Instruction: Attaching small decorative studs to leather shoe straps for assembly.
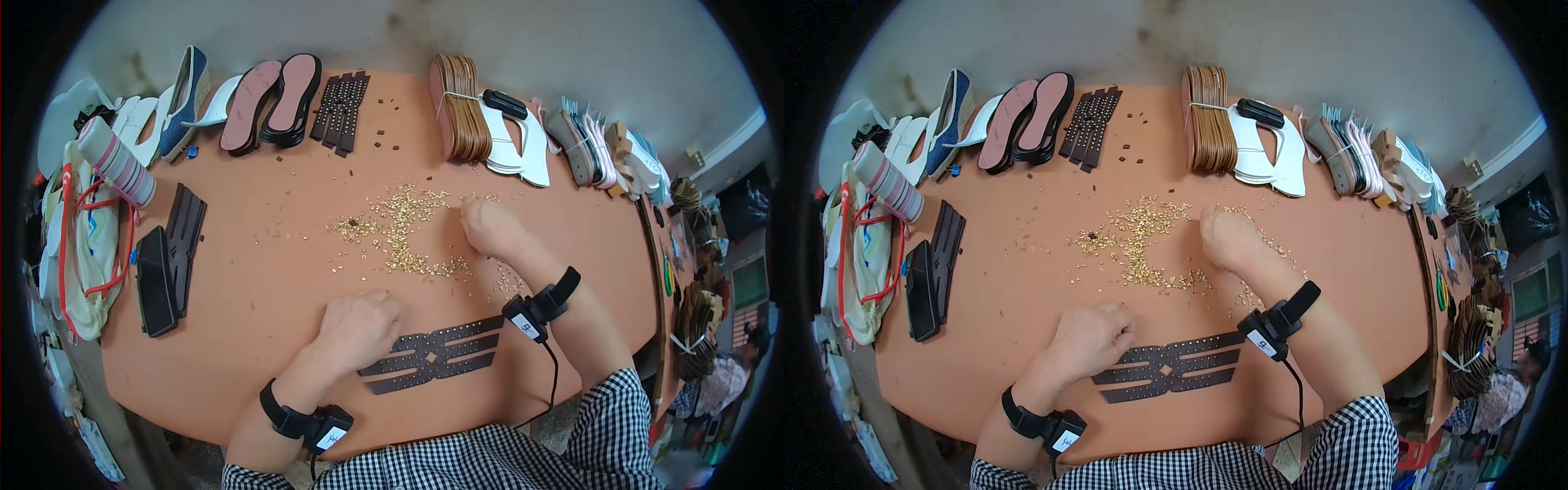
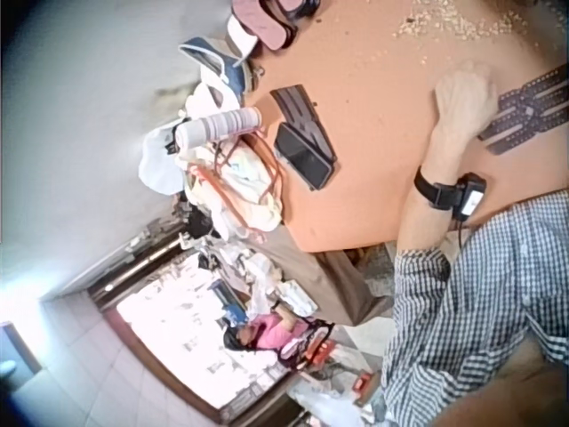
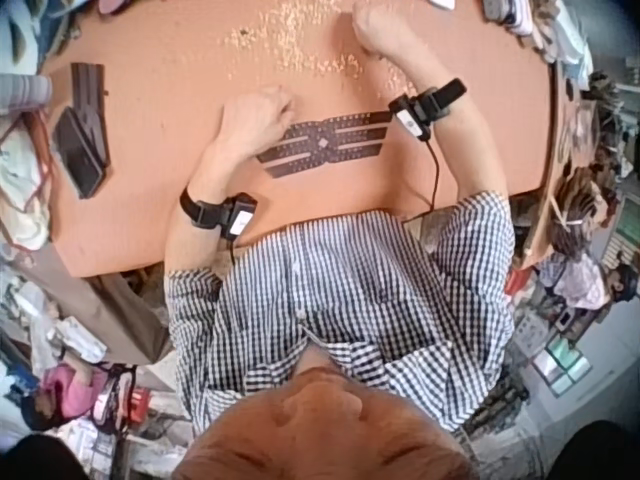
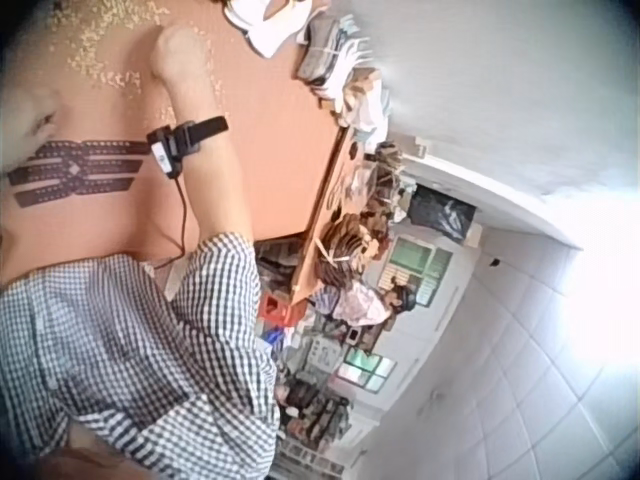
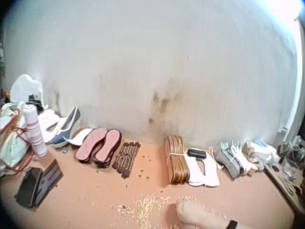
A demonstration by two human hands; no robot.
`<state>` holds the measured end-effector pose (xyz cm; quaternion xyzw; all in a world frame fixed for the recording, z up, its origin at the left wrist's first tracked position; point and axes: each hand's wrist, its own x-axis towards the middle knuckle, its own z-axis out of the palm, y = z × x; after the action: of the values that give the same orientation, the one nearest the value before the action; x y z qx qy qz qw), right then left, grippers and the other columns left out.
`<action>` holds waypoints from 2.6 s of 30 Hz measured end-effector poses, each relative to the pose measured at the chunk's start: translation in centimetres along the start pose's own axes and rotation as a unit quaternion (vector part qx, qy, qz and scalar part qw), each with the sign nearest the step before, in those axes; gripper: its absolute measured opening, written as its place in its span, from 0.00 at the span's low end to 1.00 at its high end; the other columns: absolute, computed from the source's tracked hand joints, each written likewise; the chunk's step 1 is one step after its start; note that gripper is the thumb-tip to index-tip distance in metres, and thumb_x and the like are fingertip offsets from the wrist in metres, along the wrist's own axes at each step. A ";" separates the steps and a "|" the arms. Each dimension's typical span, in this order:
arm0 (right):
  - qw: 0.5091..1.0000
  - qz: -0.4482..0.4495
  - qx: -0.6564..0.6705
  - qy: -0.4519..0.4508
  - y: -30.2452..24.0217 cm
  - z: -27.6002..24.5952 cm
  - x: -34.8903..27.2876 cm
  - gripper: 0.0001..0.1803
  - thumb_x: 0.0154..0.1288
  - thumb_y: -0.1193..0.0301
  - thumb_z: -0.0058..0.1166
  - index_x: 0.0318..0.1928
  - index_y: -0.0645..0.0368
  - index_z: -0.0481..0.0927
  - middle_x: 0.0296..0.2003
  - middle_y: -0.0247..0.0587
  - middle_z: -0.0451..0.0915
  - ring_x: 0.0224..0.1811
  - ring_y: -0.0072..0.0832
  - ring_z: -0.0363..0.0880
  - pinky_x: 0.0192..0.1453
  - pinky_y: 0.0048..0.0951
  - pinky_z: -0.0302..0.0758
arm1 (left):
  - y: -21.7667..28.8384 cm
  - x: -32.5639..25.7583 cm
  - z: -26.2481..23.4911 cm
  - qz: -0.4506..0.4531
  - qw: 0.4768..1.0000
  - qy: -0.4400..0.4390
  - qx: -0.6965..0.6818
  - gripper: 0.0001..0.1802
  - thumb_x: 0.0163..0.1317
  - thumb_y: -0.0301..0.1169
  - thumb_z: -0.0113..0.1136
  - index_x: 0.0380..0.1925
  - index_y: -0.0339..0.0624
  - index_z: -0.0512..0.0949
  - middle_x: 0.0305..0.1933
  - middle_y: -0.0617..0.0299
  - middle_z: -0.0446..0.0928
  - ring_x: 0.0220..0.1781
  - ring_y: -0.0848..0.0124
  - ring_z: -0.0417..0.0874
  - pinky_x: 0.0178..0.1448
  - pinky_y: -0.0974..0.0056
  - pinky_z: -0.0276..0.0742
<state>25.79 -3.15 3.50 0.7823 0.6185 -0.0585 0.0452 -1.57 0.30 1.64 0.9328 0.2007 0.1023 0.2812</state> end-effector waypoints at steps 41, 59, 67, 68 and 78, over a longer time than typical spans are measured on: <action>0.970 -0.144 0.196 -0.013 -8.2 0.8 -13.7 0.07 0.63 0.74 0.50 0.37 0.65 0.68 0.29 0.51 0.76 0.29 0.47 0.79 0.32 0.42 0.77 | 0.0 0.0 0.1 0.019 1.000 0.021 -0.004 0.04 0.53 0.31 0.58 0.26 0.44 0.75 0.28 0.59 0.77 0.34 0.58 0.81 0.36 0.54 0.75; 0.980 -0.160 0.103 -0.056 -9.2 -0.2 -12.8 0.12 0.60 0.71 0.54 0.39 0.66 0.69 0.32 0.52 0.76 0.30 0.45 0.81 0.32 0.38 0.79 | -0.2 -0.1 0.5 0.014 1.000 0.021 -0.002 0.05 0.53 0.32 0.57 0.25 0.43 0.76 0.29 0.59 0.78 0.36 0.58 0.81 0.38 0.54 0.76; 0.976 -0.150 0.143 -0.074 -8.9 -0.1 -12.2 0.07 0.59 0.77 0.49 0.37 0.66 0.68 0.31 0.53 0.76 0.32 0.49 0.80 0.35 0.42 0.79 | -0.1 0.0 0.4 0.007 1.000 0.020 -0.007 0.05 0.54 0.32 0.57 0.26 0.43 0.76 0.29 0.58 0.78 0.36 0.57 0.81 0.38 0.54 0.76; 0.975 -0.149 0.150 -0.074 -8.8 -0.1 -12.1 0.07 0.59 0.77 0.49 0.37 0.66 0.68 0.31 0.54 0.76 0.32 0.49 0.80 0.35 0.42 0.79 | -0.1 0.0 0.4 0.008 1.000 0.021 -0.006 0.05 0.54 0.32 0.57 0.26 0.43 0.76 0.29 0.59 0.78 0.36 0.58 0.81 0.38 0.54 0.76; 0.962 -0.070 0.209 -0.164 -8.4 -0.2 -10.9 0.06 0.63 0.74 0.51 0.39 0.63 0.72 0.33 0.52 0.79 0.36 0.51 0.79 0.39 0.45 0.75 | -0.1 -0.1 0.3 0.016 1.000 0.018 -0.002 0.05 0.54 0.33 0.58 0.26 0.45 0.77 0.29 0.59 0.78 0.36 0.58 0.81 0.37 0.55 0.76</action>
<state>15.16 -11.73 5.31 0.7089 0.6296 -0.3171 -0.0227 -1.58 0.22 1.29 0.9331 0.1911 0.1244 0.2782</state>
